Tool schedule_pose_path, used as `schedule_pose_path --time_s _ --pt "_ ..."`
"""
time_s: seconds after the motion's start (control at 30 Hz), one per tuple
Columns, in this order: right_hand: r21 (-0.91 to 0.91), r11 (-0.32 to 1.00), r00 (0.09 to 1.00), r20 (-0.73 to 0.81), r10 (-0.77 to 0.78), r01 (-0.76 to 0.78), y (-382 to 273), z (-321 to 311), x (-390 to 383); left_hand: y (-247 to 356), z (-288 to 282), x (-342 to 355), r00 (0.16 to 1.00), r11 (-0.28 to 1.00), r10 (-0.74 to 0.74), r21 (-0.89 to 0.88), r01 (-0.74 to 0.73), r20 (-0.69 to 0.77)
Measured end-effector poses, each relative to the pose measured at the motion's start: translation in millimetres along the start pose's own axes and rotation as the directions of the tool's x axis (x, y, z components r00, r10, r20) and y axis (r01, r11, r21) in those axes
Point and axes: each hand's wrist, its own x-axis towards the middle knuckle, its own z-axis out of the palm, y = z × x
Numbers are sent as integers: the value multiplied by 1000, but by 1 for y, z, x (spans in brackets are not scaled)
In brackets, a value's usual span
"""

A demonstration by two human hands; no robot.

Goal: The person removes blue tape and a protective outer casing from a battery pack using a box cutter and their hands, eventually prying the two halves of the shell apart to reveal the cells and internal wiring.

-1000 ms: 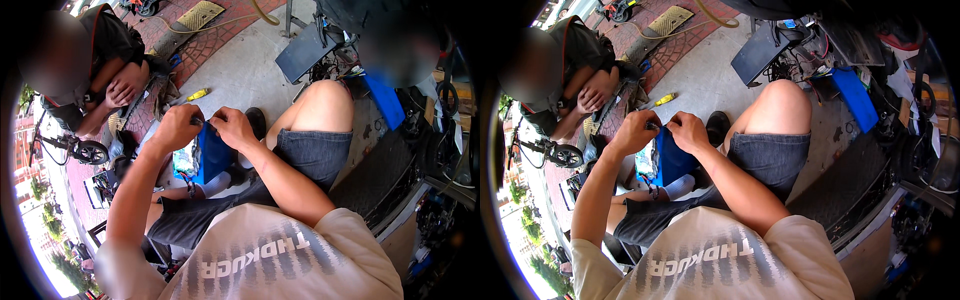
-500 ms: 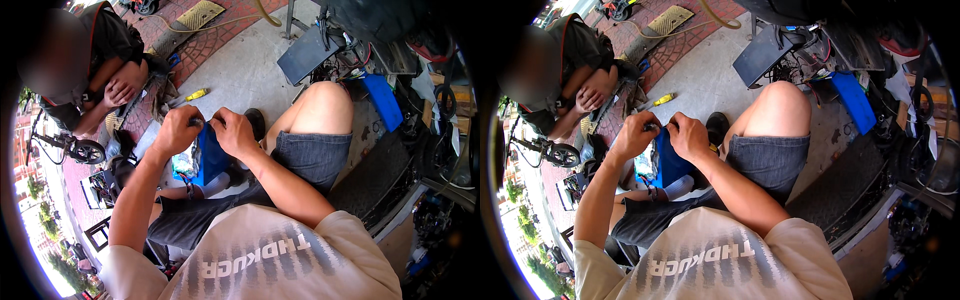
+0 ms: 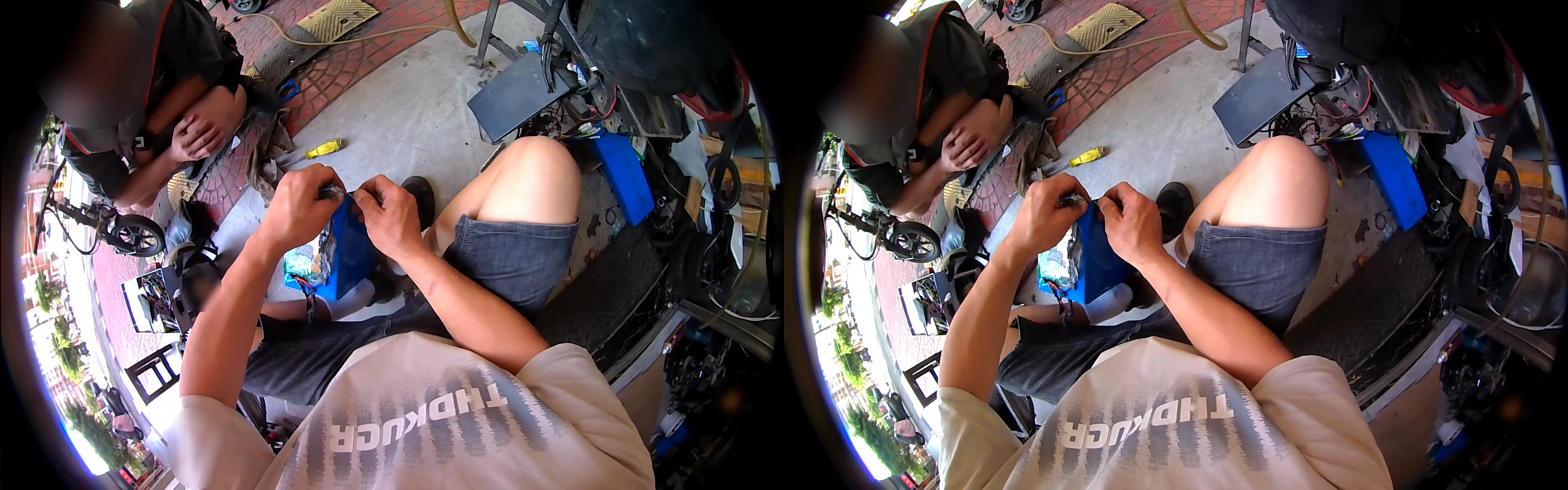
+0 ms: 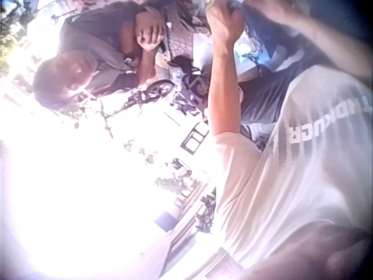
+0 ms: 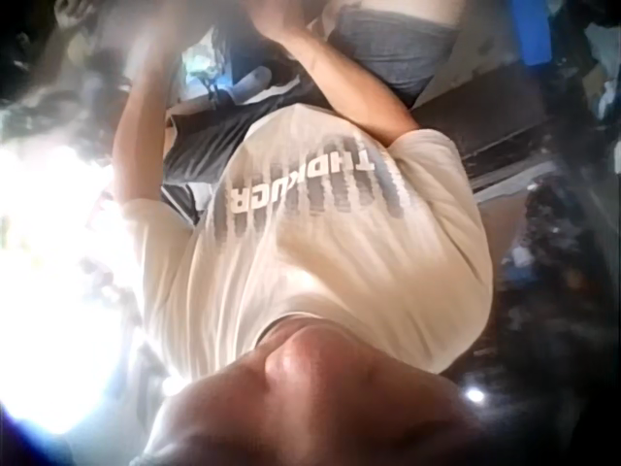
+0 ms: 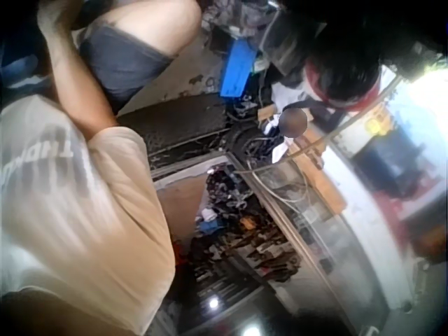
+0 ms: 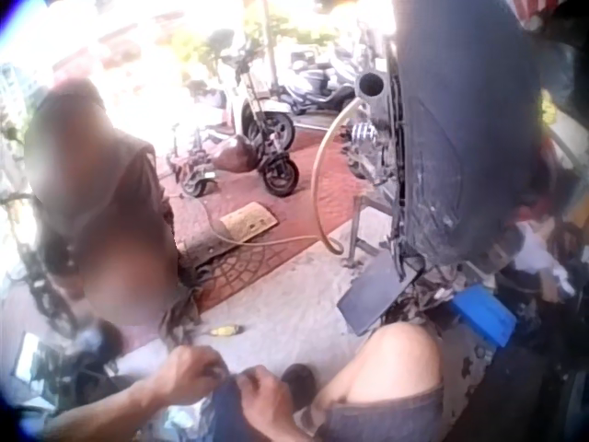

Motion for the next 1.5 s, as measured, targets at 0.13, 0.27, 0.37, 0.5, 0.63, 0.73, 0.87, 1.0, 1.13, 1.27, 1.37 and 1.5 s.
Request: schedule_pose_path --time_s 0.13,0.27,0.37,0.5,0.63,0.73,0.87,1.0,1.13,1.27,1.37,1.5 --pt "-38 999 1000 -2 -26 26 2 0 1 -2 2 -1 1000 1000 -5 -4 5 -9" --pt "-104 992 997 -12 -72 71 -2 -1 -1 -1 4 -3 1000 1000 -10 -12 10 -29" --pt "-17 1000 999 -31 -5 4 3 3 -1 -1 5 -4 998 1000 7 -24 -8 -55" --pt "77 995 998 -11 59 -58 11 2 3 2 6 -8 997 1000 -12 -22 10 -70" --pt "142 980 990 23 141 -142 6 1 3 1 13 -8 988 997 -73 -33 69 -139" --pt "190 965 983 34 178 -182 4 1 3 -4 13 -2 996 988 -24 151 37 -84" --pt "192 962 980 32 194 -197 3 0 3 6 15 1 992 975 -121 183 127 -45" --pt "173 969 984 15 178 -178 10 3 5 7 25 -3 984 983 -93 144 115 -150" --pt "120 981 988 23 150 -152 9 2 4 7 27 -7 981 987 -33 151 62 -190" --pt "18 997 997 10 74 -74 10 2 5 5 22 -8 986 994 -22 100 38 -163" --pt "-39 999 1000 -14 27 -28 9 2 3 3 19 -6 988 997 18 74 -7 -150" --pt "-36 998 998 -12 60 -60 1 0 1 1 14 -5 992 998 28 53 -21 -120"
